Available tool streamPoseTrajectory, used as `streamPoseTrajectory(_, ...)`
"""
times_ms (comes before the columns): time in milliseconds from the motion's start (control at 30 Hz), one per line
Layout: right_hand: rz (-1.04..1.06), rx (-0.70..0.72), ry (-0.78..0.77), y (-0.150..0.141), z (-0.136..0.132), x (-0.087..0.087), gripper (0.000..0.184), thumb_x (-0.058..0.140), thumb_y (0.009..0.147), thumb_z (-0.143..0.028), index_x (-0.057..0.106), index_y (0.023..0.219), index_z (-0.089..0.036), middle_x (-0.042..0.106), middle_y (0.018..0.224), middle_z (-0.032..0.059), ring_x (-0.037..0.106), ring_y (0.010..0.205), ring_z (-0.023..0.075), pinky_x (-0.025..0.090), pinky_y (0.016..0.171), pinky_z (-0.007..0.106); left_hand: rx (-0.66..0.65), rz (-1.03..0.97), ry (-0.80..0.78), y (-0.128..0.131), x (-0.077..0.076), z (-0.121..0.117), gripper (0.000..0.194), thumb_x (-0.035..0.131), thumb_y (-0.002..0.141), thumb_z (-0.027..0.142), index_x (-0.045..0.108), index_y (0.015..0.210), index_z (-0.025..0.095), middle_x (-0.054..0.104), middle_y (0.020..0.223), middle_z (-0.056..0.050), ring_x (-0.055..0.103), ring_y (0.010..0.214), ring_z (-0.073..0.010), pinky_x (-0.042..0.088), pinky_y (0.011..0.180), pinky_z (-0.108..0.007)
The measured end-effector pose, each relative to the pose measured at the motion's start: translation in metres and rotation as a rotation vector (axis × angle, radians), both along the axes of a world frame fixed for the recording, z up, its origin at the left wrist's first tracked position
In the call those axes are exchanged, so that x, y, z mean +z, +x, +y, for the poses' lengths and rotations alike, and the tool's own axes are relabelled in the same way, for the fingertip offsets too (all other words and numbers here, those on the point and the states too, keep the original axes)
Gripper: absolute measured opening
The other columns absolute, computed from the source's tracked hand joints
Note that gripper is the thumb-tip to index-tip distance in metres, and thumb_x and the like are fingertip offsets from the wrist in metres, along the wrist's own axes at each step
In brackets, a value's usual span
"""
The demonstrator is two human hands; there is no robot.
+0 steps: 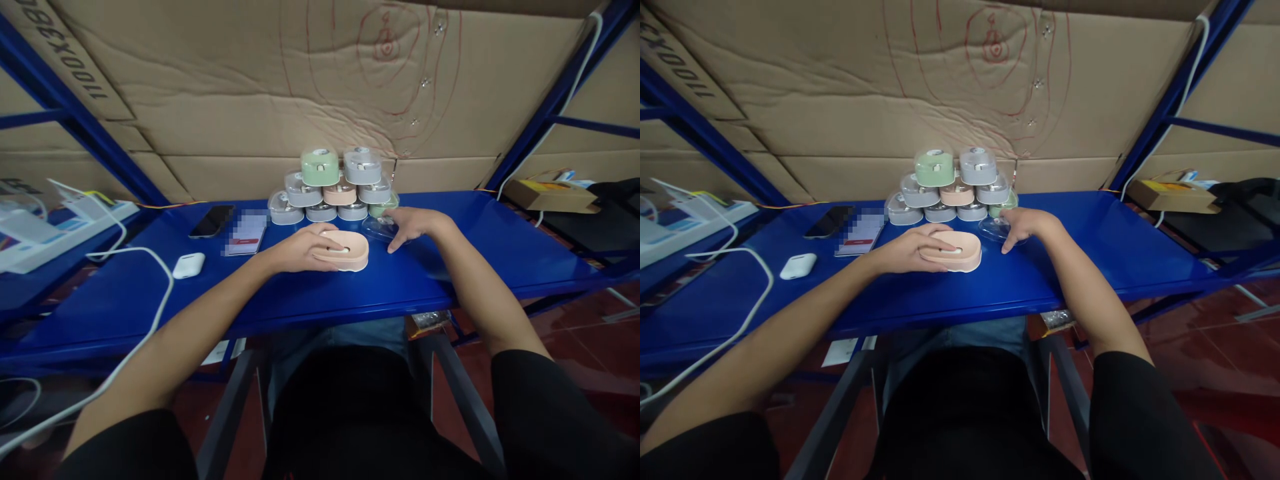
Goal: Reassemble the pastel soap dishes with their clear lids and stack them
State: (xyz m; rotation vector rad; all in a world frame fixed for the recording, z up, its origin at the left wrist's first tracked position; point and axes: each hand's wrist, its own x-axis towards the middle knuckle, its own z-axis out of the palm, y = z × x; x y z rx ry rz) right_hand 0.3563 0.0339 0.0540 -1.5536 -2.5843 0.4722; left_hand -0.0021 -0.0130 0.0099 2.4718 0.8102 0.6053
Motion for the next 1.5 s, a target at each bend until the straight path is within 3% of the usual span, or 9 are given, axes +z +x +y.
streamPoseTrajectory(267, -0.1, -0.074, -0.057, -0.002, -0.002, 0.002, 0.111, 0.11, 0.054, -0.052, 0.071, 0.155, -0.026, 0.077, 0.153, 0.0168, 0.073, 0.136, 0.0488, 0.061, 0.114, 0.056, 0.03, -0.031, 0.037, 0.002, 0.002, -0.003, 0.044, 0.084, 0.094, 0.054, 0.088, 0.133, 0.032, 0.07, 0.153, -0.011, 0.068, 0.143, -0.035, 0.05, 0.13, -0.059)
streamPoseTrajectory(633, -0.063, -0.009, -0.061, 0.0, 0.001, -0.001, 0.103, 0.108, 0.057, -0.056, 0.074, 0.15, -0.026, 0.081, 0.144, 0.0156, 0.077, 0.129, 0.0457, 0.063, 0.111, 0.056, 0.043, -0.032, 0.055, -0.002, -0.001, 0.001, 0.036, 0.08, 0.099, 0.057, 0.092, 0.124, 0.034, 0.071, 0.154, -0.012, 0.062, 0.15, -0.0386, 0.046, 0.133, -0.065)
streamPoseTrajectory(833, -0.003, 0.007, -0.047, 0.001, 0.003, -0.003, 0.102, 0.109, 0.055, -0.057, 0.077, 0.147, -0.027, 0.082, 0.141, 0.0151, 0.077, 0.129, 0.0477, 0.063, 0.111, 0.057, 0.185, -0.035, 0.08, -0.001, 0.001, 0.002, 0.047, 0.079, 0.097, 0.069, 0.093, 0.117, 0.029, 0.066, 0.158, -0.013, 0.06, 0.15, -0.0421, 0.045, 0.133, -0.067)
streamPoseTrajectory(1000, -0.04, -0.001, -0.065, -0.002, -0.001, 0.003, 0.096, 0.108, 0.058, -0.047, 0.078, 0.147, -0.027, 0.082, 0.144, 0.0135, 0.074, 0.135, 0.0494, 0.061, 0.115, 0.057, 0.291, 0.027, 0.129, -0.006, -0.003, 0.01, 0.055, 0.071, 0.1, 0.071, 0.091, 0.122, 0.024, 0.066, 0.156, -0.017, 0.056, 0.152, -0.0441, 0.042, 0.133, -0.068)
streamPoseTrajectory(1133, -0.064, 0.029, -0.073, -0.005, -0.006, 0.006, 0.098, 0.105, 0.064, -0.038, 0.073, 0.157, -0.029, 0.074, 0.16, 0.0108, 0.069, 0.146, 0.0466, 0.057, 0.122, 0.053, 0.351, 0.084, 0.158, -0.008, -0.007, 0.015, 0.053, 0.07, 0.1, 0.068, 0.09, 0.118, 0.022, 0.071, 0.143, -0.016, 0.06, 0.145, -0.0421, 0.046, 0.129, -0.066)
streamPoseTrajectory(1267, -0.084, 0.032, -0.074, -0.005, -0.006, 0.005, 0.106, 0.103, 0.066, -0.036, 0.066, 0.166, -0.03, 0.071, 0.164, 0.0096, 0.068, 0.149, 0.045, 0.056, 0.125, 0.054, 0.404, 0.109, 0.161, -0.007, -0.008, 0.016, 0.05, 0.071, 0.098, 0.066, 0.088, 0.115, 0.022, 0.072, 0.13, -0.015, 0.065, 0.137, -0.0408, 0.051, 0.125, -0.064)
streamPoseTrajectory(1500, -0.095, 0.049, -0.102, -0.003, -0.004, 0.003, 0.112, 0.1, 0.064, -0.026, 0.064, 0.169, -0.032, 0.07, 0.166, 0.0067, 0.068, 0.149, 0.0437, 0.055, 0.127, 0.053, 0.431, 0.053, 0.154, -0.008, -0.008, 0.019, 0.044, 0.08, 0.088, 0.062, 0.086, 0.11, 0.024, 0.073, 0.13, -0.013, 0.068, 0.132, -0.0396, 0.055, 0.121, -0.062)
